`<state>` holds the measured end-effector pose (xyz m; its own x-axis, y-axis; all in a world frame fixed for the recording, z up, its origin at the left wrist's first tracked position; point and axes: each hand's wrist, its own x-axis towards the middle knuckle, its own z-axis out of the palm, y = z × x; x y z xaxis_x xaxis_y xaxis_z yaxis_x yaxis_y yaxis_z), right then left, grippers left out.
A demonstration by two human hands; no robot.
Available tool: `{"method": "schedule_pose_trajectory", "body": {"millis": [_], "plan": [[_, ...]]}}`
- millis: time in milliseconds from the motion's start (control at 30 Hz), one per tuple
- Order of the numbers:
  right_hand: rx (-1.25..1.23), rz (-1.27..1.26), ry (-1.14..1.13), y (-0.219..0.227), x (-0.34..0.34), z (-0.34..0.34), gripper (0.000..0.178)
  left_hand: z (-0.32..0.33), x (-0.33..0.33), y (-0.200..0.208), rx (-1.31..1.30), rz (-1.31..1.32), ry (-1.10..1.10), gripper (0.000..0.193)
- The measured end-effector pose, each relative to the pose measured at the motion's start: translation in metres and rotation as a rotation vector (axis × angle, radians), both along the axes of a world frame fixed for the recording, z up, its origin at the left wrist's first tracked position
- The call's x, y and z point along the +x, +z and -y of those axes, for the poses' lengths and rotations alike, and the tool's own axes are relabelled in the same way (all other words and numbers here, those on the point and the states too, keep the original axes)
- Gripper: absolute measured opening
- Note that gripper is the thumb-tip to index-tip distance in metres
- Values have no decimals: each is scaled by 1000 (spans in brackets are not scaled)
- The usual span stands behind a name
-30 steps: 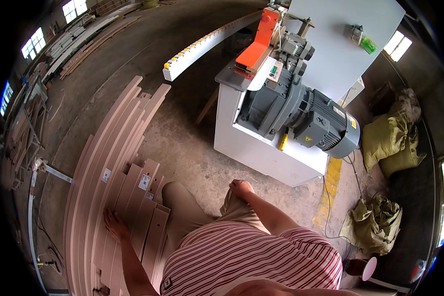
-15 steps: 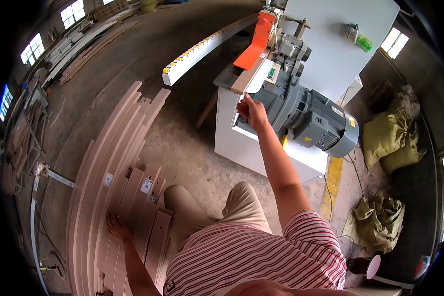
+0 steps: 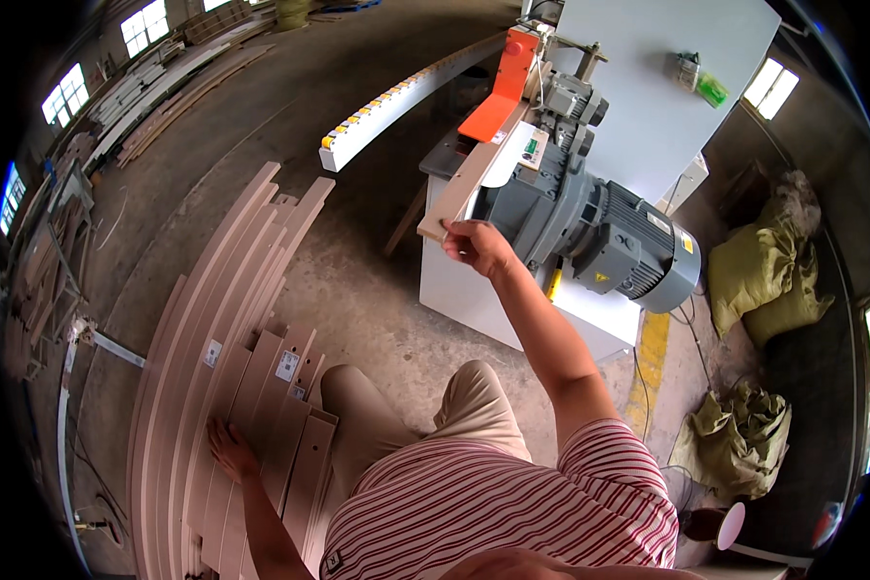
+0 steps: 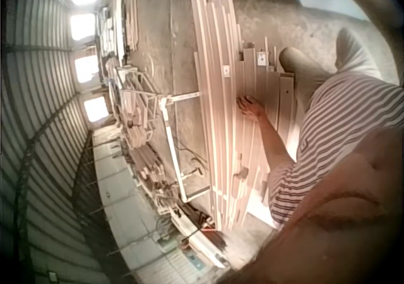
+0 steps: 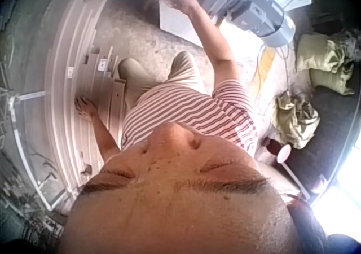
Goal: The person sits on the floor in a workshop and repeatedly picks up long, light-colored wooden planks from a pile. They lift each plank, turn it over to inspect the surface, and place it back onto the stack.
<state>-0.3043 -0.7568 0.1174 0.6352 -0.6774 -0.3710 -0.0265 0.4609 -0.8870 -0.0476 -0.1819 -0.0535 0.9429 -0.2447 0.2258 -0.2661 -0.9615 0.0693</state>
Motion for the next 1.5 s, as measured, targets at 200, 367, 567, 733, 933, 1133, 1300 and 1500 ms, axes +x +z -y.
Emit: {"method": "schedule_pose_trajectory", "body": {"millis": [200, 367, 567, 733, 933, 1133, 1300, 1500], "plan": [[-159, 28, -20, 8, 0, -32, 37, -6, 9, -16, -2, 13, -18, 46], [-105, 132, 66, 4, 0, -72, 37, -18, 33, -43, -63, -15, -68, 46], [59, 205, 217, -3, -14, -103, 35, 119, -46, 83, -648, -454, -387, 38], [65, 178, 368, -4, -16, -133, 36, 203, -121, 183, -708, -318, -947, 38], [27, 175, 420, -11, -17, -156, 53, 234, -164, 226, -235, 9, -1171, 63], [-54, 194, 47, -15, -5, -83, 59, 201, -163, 204, -141, -210, -959, 86], [-124, 148, -94, -8, 10, -38, 51, 159, -166, 206, -17, -226, -883, 86], [-141, 141, 39, -9, 4, -71, 50, 110, -171, 211, 17, -310, -795, 85]]}}
